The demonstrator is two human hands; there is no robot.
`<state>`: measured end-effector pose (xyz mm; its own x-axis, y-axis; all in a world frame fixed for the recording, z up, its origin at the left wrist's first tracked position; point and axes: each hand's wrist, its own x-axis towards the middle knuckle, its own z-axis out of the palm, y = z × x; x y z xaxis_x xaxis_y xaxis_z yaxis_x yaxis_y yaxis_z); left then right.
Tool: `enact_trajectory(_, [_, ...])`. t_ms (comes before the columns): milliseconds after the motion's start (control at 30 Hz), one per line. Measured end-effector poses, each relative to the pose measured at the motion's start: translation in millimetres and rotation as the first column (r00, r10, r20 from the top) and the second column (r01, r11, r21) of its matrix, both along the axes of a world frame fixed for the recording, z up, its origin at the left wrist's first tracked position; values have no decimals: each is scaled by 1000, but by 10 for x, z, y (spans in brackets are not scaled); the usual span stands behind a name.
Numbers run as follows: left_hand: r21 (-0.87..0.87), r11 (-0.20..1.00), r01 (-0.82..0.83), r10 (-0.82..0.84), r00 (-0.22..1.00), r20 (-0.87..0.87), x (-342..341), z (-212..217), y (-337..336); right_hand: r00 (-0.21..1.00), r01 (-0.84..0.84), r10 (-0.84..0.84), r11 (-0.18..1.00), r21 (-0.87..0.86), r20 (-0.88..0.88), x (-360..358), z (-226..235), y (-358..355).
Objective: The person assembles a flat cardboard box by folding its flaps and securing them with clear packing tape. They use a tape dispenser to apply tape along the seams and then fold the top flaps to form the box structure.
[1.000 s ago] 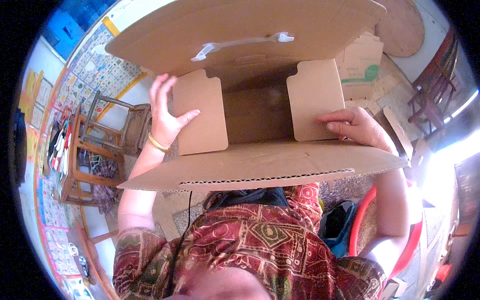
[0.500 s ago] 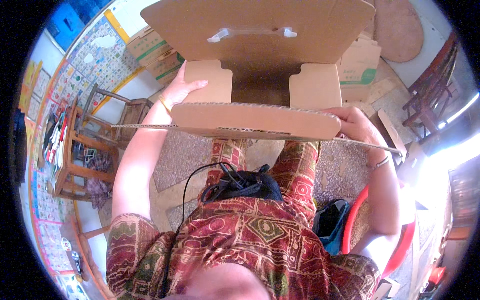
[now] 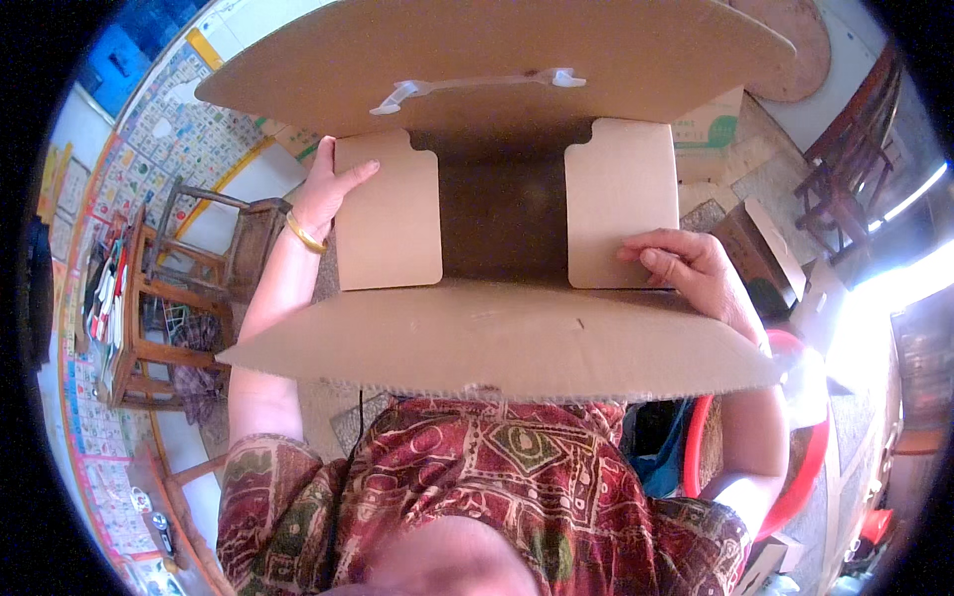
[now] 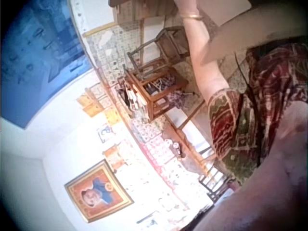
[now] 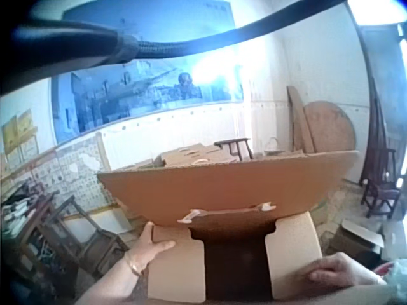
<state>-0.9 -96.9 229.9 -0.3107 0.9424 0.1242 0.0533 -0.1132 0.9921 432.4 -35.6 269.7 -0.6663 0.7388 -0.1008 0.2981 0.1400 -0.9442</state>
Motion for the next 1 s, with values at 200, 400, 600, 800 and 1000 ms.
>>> enact_trajectory(200, [72, 997, 0, -5, 998, 69, 21, -53, -25, 996, -80, 76, 992, 95, 51, 5, -44, -64])
enact_trajectory(400, [176, 984, 33, -67, 979, 191, 84, -158, -41, 999, -51, 51, 998, 35, 2, 80, -39, -66])
enact_trajectory(600, [78, 993, -84, 85, 996, -5, 97, -82, 57, 983, 183, -160, 909, 374, -91, 252, 254, 221])
enact_trajectory(800, [68, 997, 21, -19, 1000, -19, -92, -156, 289, 993, -106, 58, 842, 529, 107, -9, 424, 367])
enact_trajectory(1000, [39, 999, 34, -28, 989, -143, -34, -47, 210, 813, -583, 193, 258, 771, 550, -748, 484, 476])
